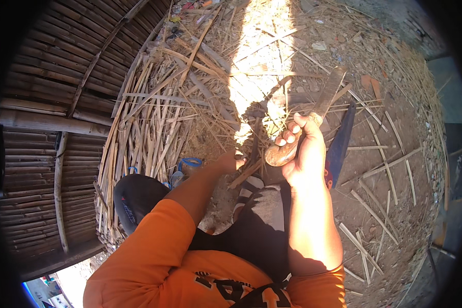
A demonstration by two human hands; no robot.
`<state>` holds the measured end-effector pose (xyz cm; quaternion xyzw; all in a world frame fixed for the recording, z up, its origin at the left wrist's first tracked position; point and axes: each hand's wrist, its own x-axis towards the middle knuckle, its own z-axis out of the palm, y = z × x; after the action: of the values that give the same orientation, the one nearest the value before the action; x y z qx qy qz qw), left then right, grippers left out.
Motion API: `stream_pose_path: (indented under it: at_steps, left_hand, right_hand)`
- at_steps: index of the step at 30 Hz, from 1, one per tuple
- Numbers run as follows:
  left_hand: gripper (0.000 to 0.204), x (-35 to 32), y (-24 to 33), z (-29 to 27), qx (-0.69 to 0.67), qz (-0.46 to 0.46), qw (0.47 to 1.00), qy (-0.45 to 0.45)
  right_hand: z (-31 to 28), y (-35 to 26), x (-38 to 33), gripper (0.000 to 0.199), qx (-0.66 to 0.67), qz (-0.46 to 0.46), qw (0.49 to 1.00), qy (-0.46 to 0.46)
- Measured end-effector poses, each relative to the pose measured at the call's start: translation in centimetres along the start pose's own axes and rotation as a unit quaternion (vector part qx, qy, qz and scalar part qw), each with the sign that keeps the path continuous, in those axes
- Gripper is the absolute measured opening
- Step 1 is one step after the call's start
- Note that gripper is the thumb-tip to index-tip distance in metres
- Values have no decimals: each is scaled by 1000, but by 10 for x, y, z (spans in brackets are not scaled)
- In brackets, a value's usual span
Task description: The person uses a machete to shave and trim thin strips of wood while sitting on the ground, then uses a hammer to tap a wooden structure.
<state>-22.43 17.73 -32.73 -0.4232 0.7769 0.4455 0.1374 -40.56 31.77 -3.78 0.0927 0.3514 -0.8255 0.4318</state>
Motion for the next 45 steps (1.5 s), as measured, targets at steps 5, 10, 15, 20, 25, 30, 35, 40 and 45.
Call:
stream_pose_path:
  at_steps: [5, 10, 15, 20, 25, 30, 35, 40, 45]
  left_hand:
    - [67, -9, 38, 16, -128, -67, 988, -46]
    - [65, 18, 32, 39, -133, -59, 987, -73]
    - [56, 48, 25, 65, -321, -62, 943, -55]
    - [46, 53, 47, 62, -364, -8, 931, -29]
    - [54, 49, 80, 52, -562, -36, 826, -30]
    - [57, 61, 81, 59, -296, 27, 955, 12]
    - [59, 24, 66, 44, -224, -2, 973, -48]
    - [60, 24, 43, 42, -116, 6, 992, -44]
    - [57, 34, 63, 39, -190, -7, 978, -84]
  right_hand:
    - [8, -4, 5, 14, -5, 3, 1000, 22]
    - [11, 0, 15, 11, -24, 21, 999, 19]
    - [19, 10, 21, 10, -57, 39, 997, 22]
    - [22, 16, 23, 16, -64, 44, 997, 18]
    - [30, 20, 19, 15, -101, 20, 994, 29]
    - [40, 26, 15, 11, -84, 13, 996, 15]
    - [43, 23, 4, 12, -51, -20, 998, -3]
    - [47, 17, -1, 14, -10, -63, 998, -13]
    - [32, 3, 3, 14, 20, -61, 998, -19]
